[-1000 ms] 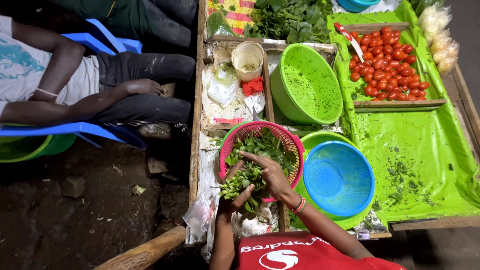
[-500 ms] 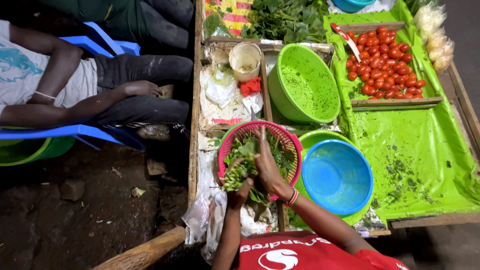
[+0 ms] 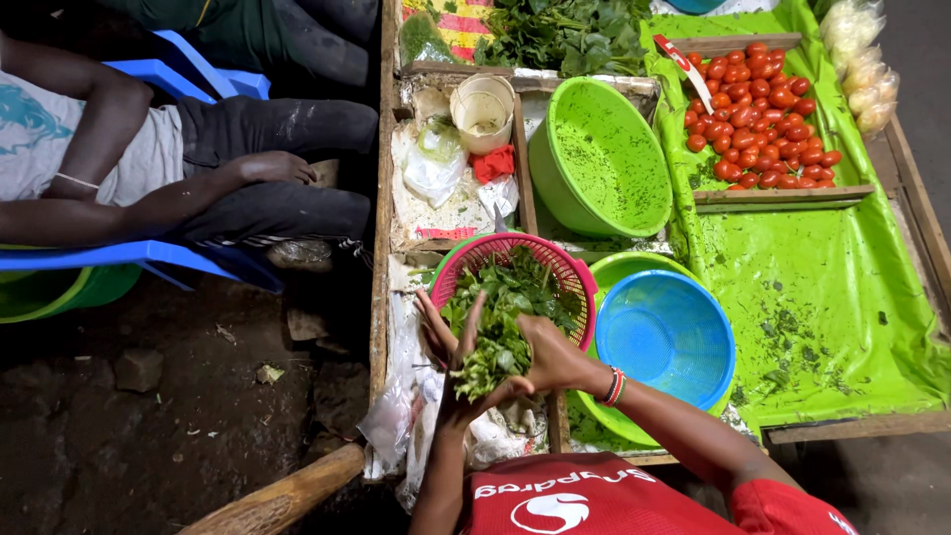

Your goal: The person sorts green leaves in a basket, transfers them into a blue bowl, and uses a knife to chop the greens by hand. The person also receives a coin from a customer.

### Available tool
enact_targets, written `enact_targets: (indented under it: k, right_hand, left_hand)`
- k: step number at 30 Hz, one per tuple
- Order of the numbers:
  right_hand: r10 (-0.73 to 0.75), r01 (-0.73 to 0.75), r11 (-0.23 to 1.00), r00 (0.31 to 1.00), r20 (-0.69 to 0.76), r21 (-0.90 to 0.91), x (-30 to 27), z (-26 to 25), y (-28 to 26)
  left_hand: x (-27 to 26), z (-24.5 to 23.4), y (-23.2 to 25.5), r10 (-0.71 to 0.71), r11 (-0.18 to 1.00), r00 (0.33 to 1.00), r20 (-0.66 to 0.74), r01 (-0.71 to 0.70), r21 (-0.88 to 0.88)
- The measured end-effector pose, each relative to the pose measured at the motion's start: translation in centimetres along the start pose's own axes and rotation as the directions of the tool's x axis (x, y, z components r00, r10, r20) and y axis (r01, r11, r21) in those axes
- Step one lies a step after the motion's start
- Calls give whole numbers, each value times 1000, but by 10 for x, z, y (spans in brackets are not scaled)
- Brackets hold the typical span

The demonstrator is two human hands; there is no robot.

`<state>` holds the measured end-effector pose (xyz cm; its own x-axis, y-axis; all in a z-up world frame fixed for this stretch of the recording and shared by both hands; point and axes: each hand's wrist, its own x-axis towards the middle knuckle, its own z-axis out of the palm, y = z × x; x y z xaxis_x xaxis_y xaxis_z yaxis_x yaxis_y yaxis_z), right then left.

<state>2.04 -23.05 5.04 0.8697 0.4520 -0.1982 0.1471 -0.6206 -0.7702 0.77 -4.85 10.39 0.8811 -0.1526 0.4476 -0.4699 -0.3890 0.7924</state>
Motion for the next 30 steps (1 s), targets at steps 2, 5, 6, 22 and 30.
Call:
enact_targets:
  k: [2,5,6,22,30]
  right_hand:
    - [-134,135,991,991,-28,24,-5,-3,-10]
    - [-238,241,968,970,-60,63,-12,-1,-23]
    - [-258,262,962,964,-70,70,-12,-1,-22]
    - [-370,356,929,895,249,102,14,-27,-29]
    - [-436,348,803,897,78,484,65,-123,17]
  left_hand:
    - [1,1,-4,-28,989,994,102,43,-143]
    - [-19,7,-29,-53,933,961,273,145,-328]
    - [-28,13,-41,-65,902,941,333,198,-384]
    - [-38,31,-55,-246,773,968,39,221,-595]
    - [-43,53,-127,-205,801,978,25,182,-570]
